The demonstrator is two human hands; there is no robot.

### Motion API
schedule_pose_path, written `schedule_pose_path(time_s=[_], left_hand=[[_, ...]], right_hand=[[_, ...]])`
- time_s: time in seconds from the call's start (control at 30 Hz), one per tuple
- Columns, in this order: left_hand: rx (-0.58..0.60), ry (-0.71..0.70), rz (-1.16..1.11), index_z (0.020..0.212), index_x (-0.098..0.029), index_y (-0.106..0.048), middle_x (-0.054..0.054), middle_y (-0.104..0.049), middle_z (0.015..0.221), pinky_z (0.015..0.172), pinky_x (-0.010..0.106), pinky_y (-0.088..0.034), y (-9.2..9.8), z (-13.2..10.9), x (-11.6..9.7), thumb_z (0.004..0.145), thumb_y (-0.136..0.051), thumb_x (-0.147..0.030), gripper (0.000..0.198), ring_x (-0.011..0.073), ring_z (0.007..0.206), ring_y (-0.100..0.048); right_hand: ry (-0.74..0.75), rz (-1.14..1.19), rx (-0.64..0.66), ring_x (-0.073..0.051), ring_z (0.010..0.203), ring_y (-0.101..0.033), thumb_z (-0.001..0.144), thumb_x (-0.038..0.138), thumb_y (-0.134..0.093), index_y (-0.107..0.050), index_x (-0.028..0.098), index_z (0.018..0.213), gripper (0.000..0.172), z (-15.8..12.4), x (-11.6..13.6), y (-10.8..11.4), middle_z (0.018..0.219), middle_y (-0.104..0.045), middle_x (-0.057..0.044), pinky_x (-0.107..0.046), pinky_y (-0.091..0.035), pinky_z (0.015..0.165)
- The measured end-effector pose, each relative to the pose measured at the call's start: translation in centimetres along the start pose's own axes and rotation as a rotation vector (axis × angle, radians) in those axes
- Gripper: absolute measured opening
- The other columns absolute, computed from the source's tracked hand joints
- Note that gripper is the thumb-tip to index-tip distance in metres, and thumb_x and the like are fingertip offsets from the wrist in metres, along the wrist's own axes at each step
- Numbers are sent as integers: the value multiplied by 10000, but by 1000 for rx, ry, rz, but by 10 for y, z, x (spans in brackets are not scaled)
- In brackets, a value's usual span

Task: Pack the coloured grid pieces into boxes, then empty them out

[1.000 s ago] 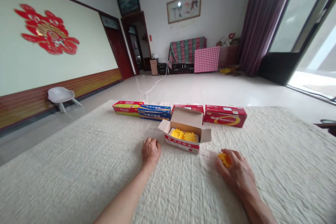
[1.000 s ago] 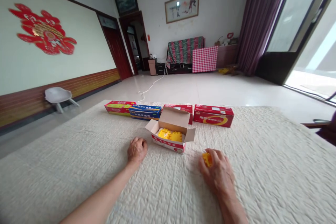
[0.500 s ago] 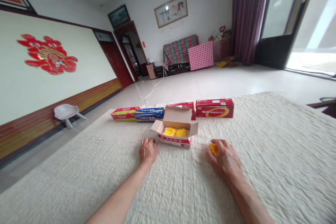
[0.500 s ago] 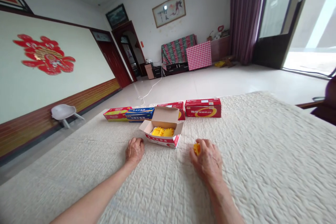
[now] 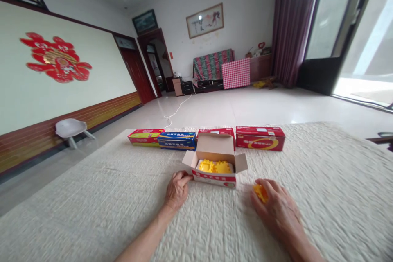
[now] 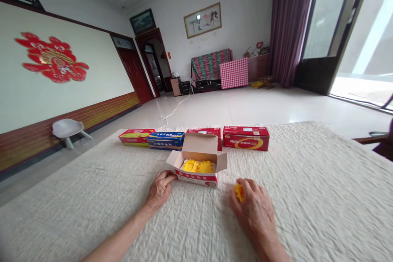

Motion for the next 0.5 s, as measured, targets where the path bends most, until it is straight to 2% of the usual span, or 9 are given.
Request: schedule_pose_path(time_s=[0.27, 0.5], left_hand=[[-22, -35, -40, 1090, -234, -723, 50, -658, 1042, 874, 321, -521, 0, -1, -1, 764, -429, 20, 508, 193, 961, -583], [-33, -62, -30, 1193, -211, -662, 71, -631, 1054, 864, 338, -510, 1, 0, -4, 766, -426, 22, 541, 203, 941, -565]], right_hand=[[14, -2, -4, -289, 911, -656, 876, 457, -476, -656, 181, 1058, 377, 0, -3, -1, 1101, -683, -116, -444, -531, 800], [120, -13, -25, -273, 932, -661, 896, 417, -491, -651, 224, 1121, 336, -1, -2, -5, 1125, -681, -92, -438, -533, 777]])
Point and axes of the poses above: each hand's wrist, its own z-axis towards the middle knuckle, its own y-axis out of the back of the hand, x = y × z, the point moved 4 cm from there along z, towards the middle knuckle
